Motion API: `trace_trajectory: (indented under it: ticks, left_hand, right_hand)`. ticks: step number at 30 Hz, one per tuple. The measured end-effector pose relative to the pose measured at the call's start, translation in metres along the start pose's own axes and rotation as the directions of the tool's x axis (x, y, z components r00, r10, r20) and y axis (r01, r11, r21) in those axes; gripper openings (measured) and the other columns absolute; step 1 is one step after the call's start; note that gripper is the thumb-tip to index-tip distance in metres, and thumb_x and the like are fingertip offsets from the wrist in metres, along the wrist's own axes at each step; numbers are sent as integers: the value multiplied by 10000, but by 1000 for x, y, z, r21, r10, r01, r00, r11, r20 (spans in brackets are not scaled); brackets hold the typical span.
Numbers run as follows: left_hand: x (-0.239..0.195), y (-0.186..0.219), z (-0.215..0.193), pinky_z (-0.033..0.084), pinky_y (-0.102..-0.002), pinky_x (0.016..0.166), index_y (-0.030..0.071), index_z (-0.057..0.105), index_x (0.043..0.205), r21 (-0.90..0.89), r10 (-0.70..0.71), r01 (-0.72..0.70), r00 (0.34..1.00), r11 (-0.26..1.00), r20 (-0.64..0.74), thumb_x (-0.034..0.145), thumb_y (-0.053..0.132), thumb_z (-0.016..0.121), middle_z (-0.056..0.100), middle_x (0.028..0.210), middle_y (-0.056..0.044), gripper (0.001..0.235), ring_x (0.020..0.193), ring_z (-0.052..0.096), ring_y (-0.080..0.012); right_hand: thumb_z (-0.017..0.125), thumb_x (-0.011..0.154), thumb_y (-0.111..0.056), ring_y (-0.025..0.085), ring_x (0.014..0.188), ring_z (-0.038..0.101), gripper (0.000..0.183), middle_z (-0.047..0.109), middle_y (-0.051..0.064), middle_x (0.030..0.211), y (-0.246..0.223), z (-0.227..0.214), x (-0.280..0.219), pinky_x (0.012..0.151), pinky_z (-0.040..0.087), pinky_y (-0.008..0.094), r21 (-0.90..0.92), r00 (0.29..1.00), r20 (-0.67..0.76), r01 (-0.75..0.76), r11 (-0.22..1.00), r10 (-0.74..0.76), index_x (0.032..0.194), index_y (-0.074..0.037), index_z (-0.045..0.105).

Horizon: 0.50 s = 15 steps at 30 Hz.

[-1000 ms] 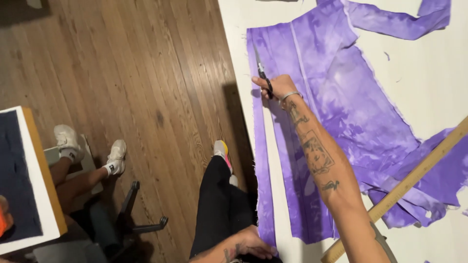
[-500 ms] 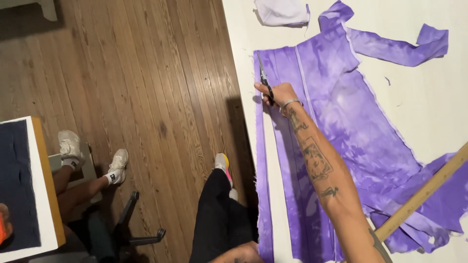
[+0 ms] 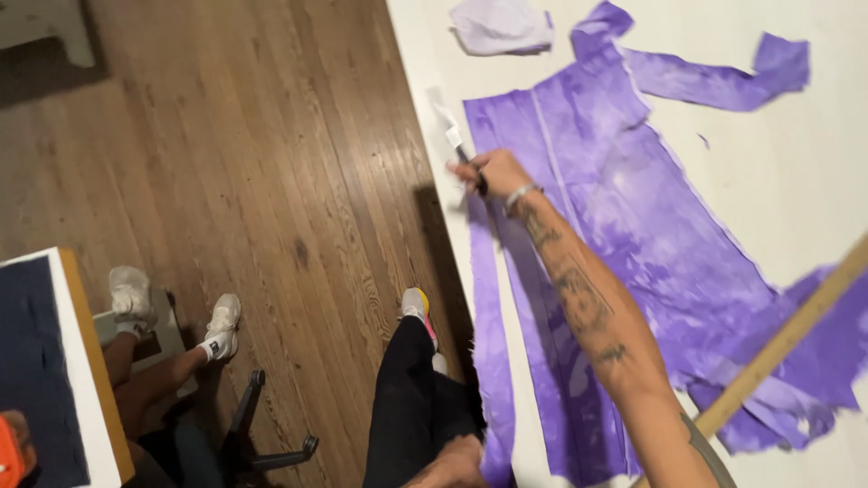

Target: Measuring and cutting strips of purple fabric using a ruler, marker, and scissors on a cutting table.

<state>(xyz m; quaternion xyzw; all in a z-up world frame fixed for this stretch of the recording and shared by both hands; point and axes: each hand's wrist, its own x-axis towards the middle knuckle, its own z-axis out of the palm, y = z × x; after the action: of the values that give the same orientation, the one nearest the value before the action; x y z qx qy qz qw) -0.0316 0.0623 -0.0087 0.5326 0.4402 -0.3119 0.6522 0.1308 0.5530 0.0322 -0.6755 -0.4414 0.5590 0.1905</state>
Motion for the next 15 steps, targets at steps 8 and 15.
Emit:
trace_trajectory:
  ticks: [8, 15]
  left_hand:
    - [-173, 87, -115, 557, -600, 892, 141, 751, 1061, 442, 654, -673, 723, 593, 225, 1089, 349, 836, 810, 1017, -182, 227, 1082, 749, -464]
    - [-221, 215, -98, 680, -308, 841, 86, 814, 1284, -414, 870, -820, 479, 395, -119, 1226, 409, 699, 843, 1054, -60, 347, 909, 818, -145]
  right_hand:
    - [552, 1252, -244, -42, 510, 491, 591, 715, -40, 1001, 316, -6, -317, 390, 353, 165, 1, 816, 571, -112, 994, 92, 1841, -232, 595]
    - [1066, 825, -444, 287, 1190, 927, 779, 953, 144, 1321, 387, -48, -670, 1053, 734, 422, 374, 981, 190, -35, 927, -40, 1442, -38, 816]
